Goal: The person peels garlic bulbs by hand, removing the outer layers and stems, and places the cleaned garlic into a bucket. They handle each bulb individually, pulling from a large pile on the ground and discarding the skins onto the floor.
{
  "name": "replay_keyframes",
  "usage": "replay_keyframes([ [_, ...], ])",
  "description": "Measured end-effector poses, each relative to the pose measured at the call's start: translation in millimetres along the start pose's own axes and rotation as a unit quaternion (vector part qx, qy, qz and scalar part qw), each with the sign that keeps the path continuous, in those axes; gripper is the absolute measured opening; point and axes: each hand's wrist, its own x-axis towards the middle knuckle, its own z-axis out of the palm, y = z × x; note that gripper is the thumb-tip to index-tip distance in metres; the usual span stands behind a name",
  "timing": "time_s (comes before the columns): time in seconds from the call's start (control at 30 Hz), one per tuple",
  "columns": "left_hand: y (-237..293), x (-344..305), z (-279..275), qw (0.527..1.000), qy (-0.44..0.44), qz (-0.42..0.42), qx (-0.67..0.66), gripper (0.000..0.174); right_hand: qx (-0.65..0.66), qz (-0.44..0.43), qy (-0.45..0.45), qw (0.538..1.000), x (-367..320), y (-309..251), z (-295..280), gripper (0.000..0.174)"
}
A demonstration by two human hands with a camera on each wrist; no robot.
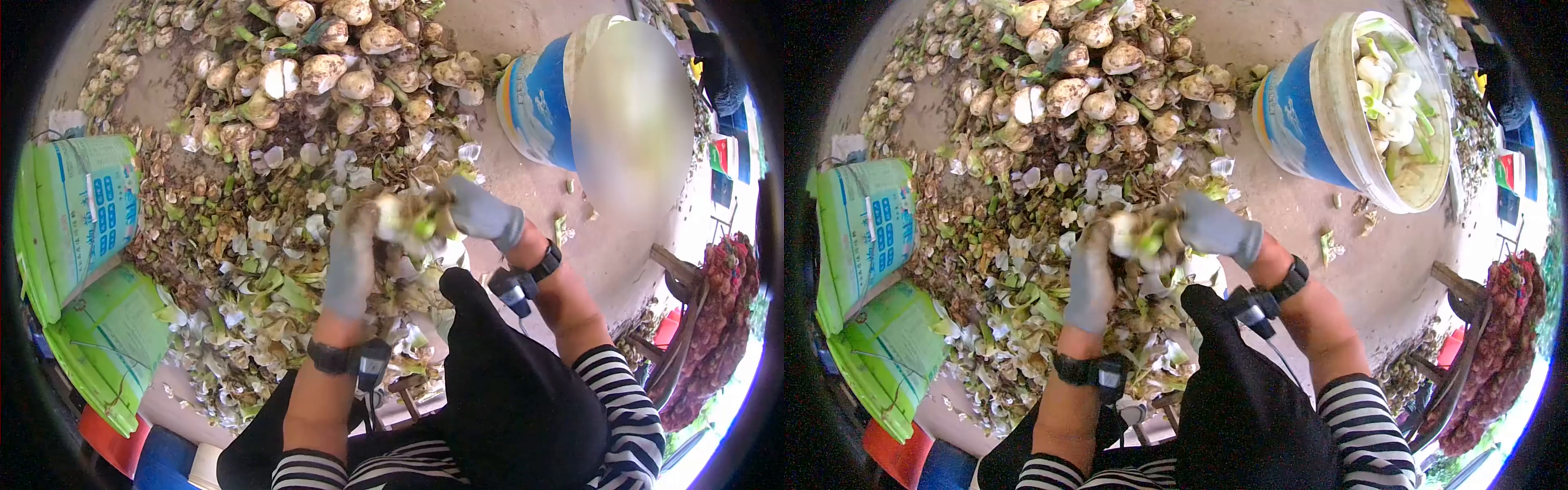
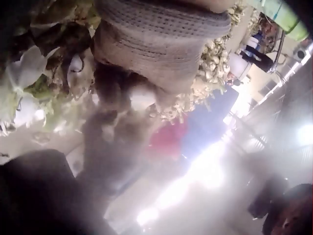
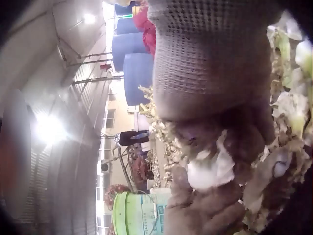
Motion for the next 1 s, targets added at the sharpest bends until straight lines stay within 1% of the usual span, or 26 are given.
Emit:
replay_keyframes([
  [0.03,-5,9,-6,0.989,0.012,0.071,0.130,0.029,0.004,0.000,-0.065,0.998,-5,-1,-1,0.027],
  [0.07,-9,10,-9,0.989,0.013,0.072,0.129,0.029,0.008,0.001,-0.129,0.992,-8,-1,-2,0.028],
  [0.1,-13,11,-10,0.981,0.042,0.092,0.164,0.027,0.057,-0.042,-0.091,0.993,-6,5,0,0.028],
  [0.13,-16,11,-11,0.971,0.072,0.111,0.199,0.025,0.054,-0.042,-0.091,0.993,-6,10,-1,0.028],
  [0.17,-19,12,-16,0.976,0.039,0.120,0.176,0.034,0.085,-0.040,-0.032,0.995,-4,13,-2,0.027],
  [0.2,-23,11,-17,0.976,0.039,0.120,0.179,0.034,0.120,-0.037,0.028,0.992,-3,12,0,0.027],
  [0.23,-27,8,-15,0.952,0.029,0.186,0.240,0.034,0.124,-0.036,0.031,0.991,-4,9,3,0.027],
  [0.27,-31,5,-12,0.921,0.020,0.250,0.297,0.035,0.123,-0.002,-0.020,0.992,-7,4,7,0.026],
  [0.3,-6,-4,-3,0.993,-0.039,0.060,0.089,0.033,0.117,0.030,-0.074,0.990,-7,-6,8,0.025],
  [0.33,-5,2,-4,0.993,-0.035,0.066,0.088,0.033,0.107,0.057,-0.129,0.984,-4,-12,7,0.025],
  [0.37,-5,10,-7,0.997,-0.016,0.015,-0.067,0.029,0.073,-0.028,-0.163,0.984,-2,0,6,0.024],
  [0.4,-7,15,-12,0.975,0.002,-0.042,-0.220,0.026,0.075,-0.027,-0.165,0.983,-6,4,9,0.024],
  [0.47,-12,20,-24,0.976,0.011,-0.031,-0.213,0.031,0.171,-0.158,-0.238,0.943,-13,7,13,0.024],
  [0.5,-10,24,-26,0.961,0.001,-0.069,-0.267,0.032,0.122,-0.115,-0.204,0.965,-13,-3,12,0.028],
  [0.53,-8,26,-27,0.941,-0.009,-0.109,-0.320,0.033,0.120,-0.114,-0.203,0.965,-14,-9,7,0.028],
  [0.57,-7,18,-27,0.970,-0.025,-0.093,-0.225,0.034,0.051,-0.034,-0.138,0.989,-12,-14,0,0.030],
  [0.6,-11,22,-22,0.959,0.017,-0.062,-0.276,0.032,-0.018,0.047,-0.070,0.996,-9,-16,-4,0.032],
  [0.63,-12,20,-22,0.959,0.003,-0.043,-0.279,0.032,-0.012,0.000,-0.048,0.999,-5,-6,-3,0.034],
  [0.67,-11,18,-21,0.959,-0.013,-0.023,-0.284,0.032,-0.012,-0.001,-0.046,0.999,-3,1,-1,0.034],
  [0.7,-12,18,-20,0.958,-0.016,-0.023,-0.285,0.032,-0.065,-0.041,-0.003,0.997,0,-3,3,0.038],
  [0.73,-14,17,-21,0.973,-0.018,0.008,-0.228,0.032,-0.117,-0.080,0.039,0.989,2,-8,7,0.041],
  [0.8,-15,12,-16,0.985,-0.019,0.033,-0.171,0.033,-0.138,-0.106,0.035,0.984,1,-13,12,0.048],
  [0.87,-5,9,-7,0.997,0.013,0.056,-0.056,0.038,-0.361,-0.128,0.075,0.921,10,-7,19,0.045],
  [0.9,5,7,-5,0.997,0.022,0.027,-0.071,0.037,-0.235,-0.151,0.060,0.958,11,-12,19,0.039],
  [0.93,5,7,-9,0.997,0.023,0.029,-0.070,0.037,-0.235,-0.153,0.060,0.958,12,-12,18,0.039],
  [1.0,-1,9,-17,0.982,-0.011,0.025,-0.185,0.040,-0.110,-0.130,-0.011,0.985,13,-8,17,0.032],
])
